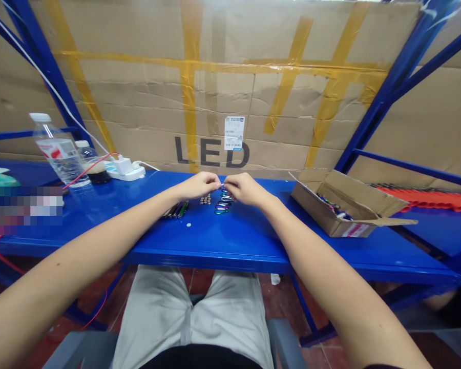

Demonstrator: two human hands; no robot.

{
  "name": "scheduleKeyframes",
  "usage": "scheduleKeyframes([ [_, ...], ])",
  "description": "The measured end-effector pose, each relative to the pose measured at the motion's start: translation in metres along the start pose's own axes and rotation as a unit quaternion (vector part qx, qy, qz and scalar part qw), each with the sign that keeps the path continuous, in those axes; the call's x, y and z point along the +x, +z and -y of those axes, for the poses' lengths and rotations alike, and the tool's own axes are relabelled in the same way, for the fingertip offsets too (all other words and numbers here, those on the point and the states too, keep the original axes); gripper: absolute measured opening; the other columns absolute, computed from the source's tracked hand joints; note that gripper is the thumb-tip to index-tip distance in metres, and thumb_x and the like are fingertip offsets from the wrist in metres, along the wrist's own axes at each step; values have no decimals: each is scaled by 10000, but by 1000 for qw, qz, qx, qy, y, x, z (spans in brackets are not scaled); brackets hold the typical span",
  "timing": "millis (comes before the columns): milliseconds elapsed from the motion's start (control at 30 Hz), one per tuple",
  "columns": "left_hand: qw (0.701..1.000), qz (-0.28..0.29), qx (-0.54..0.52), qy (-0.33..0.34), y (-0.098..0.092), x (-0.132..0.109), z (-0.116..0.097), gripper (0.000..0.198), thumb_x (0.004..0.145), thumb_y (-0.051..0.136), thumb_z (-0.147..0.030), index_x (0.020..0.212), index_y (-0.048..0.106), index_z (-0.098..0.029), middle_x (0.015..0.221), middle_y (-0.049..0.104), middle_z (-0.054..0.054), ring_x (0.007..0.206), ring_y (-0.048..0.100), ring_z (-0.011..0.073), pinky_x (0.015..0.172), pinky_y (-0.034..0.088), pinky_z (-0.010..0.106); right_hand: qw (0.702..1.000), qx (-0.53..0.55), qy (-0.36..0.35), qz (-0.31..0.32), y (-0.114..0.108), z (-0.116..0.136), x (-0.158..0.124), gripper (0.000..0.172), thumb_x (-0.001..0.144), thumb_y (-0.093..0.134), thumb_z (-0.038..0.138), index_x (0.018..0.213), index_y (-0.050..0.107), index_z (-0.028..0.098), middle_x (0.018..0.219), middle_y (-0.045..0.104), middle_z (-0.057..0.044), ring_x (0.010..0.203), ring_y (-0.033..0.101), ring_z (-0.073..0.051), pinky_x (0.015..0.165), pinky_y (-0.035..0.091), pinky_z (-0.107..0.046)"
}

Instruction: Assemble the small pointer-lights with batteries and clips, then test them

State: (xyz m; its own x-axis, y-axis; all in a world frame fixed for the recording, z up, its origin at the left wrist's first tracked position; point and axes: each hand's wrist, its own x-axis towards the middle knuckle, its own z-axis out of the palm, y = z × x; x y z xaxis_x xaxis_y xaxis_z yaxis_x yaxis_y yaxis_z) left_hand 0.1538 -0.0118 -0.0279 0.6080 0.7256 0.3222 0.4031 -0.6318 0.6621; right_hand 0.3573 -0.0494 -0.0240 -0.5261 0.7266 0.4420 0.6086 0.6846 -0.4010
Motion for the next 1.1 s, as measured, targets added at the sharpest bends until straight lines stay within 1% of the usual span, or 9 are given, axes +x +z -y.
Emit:
scheduleKeyframes([
  [133, 1000, -3, 14, 17, 4, -1, 0, 154, 873, 592, -276, 801, 637, -148, 681, 593, 4, 625, 495, 130, 615, 363, 260, 991, 110, 71, 31, 0, 0, -1, 211, 879, 545, 280, 689, 571, 193, 553, 593, 27, 476, 596, -141, 539, 462, -263],
  [233, 998, -29, 47, 38, 6, -2, 0, 140, 869, 599, -277, 820, 640, -152, 746, 636, 20, 690, 539, 146, 644, 382, 263, 982, 157, 100, 37, 0, -1, 0, 202, 864, 581, 306, 698, 562, 193, 579, 601, 26, 461, 611, -142, 502, 472, -261],
  [400, 990, -68, 99, 80, 9, -4, 0, 113, 890, 581, -262, 852, 628, -166, 805, 671, 36, 741, 573, 165, 683, 388, 277, 973, 196, 115, 42, 0, -2, 4, 248, 844, 639, 347, 680, 540, 189, 554, 579, 33, 436, 609, -138, 461, 458, -247],
  [533, 980, -78, 143, 112, 10, -6, -1, 98, 912, 553, -235, 864, 611, -173, 847, 680, 60, 775, 592, 187, 699, 387, 292, 967, 219, 120, 49, -1, -4, 6, 271, 838, 656, 349, 660, 534, 185, 537, 559, 38, 417, 599, -127, 435, 420, -235],
  [633, 977, -83, 159, 116, 11, -8, -4, 100, 931, 526, -238, 889, 596, -179, 852, 669, 74, 785, 597, 207, 704, 382, 303, 963, 239, 119, 44, -4, -4, 7, 282, 837, 669, 350, 656, 536, 179, 548, 560, 34, 414, 596, -119, 438, 408, -232],
  [767, 984, -81, 138, 84, 12, -10, -10, 86, 947, 499, -254, 920, 558, -197, 785, 631, 50, 710, 559, 198, 684, 366, 304, 963, 245, 107, 42, -9, -2, 7, 316, 830, 690, 381, 643, 540, 175, 543, 569, 25, 422, 603, -126, 450, 429, -235],
  [867, 992, -58, 90, 65, 12, -10, -11, 109, 959, 436, -228, 901, 525, -205, 762, 614, 25, 708, 543, 183, 690, 370, 297, 964, 239, 107, 49, -13, 0, 7, 307, 825, 697, 401, 666, 569, 171, 536, 585, 23, 416, 601, -130, 442, 440, -235],
  [933, 994, -51, 71, 67, 12, -9, -10, 105, 948, 428, -205, 890, 515, -203, 781, 615, 18, 730, 544, 175, 696, 378, 292, 962, 242, 110, 54, -14, 0, 6, 303, 816, 708, 404, 675, 579, 169, 536, 591, 22, 412, 598, -128, 437, 441, -232],
  [1100, 989, -81, 60, 107, 14, -6, -5, 64, 876, 547, -197, 815, 530, -184, 774, 608, 13, 715, 537, 154, 672, 382, 282, 953, 273, 121, 59, -10, -5, 4, 268, 804, 715, 350, 663, 583, 165, 526, 576, 19, 408, 584, -120, 419, 432, -222],
])
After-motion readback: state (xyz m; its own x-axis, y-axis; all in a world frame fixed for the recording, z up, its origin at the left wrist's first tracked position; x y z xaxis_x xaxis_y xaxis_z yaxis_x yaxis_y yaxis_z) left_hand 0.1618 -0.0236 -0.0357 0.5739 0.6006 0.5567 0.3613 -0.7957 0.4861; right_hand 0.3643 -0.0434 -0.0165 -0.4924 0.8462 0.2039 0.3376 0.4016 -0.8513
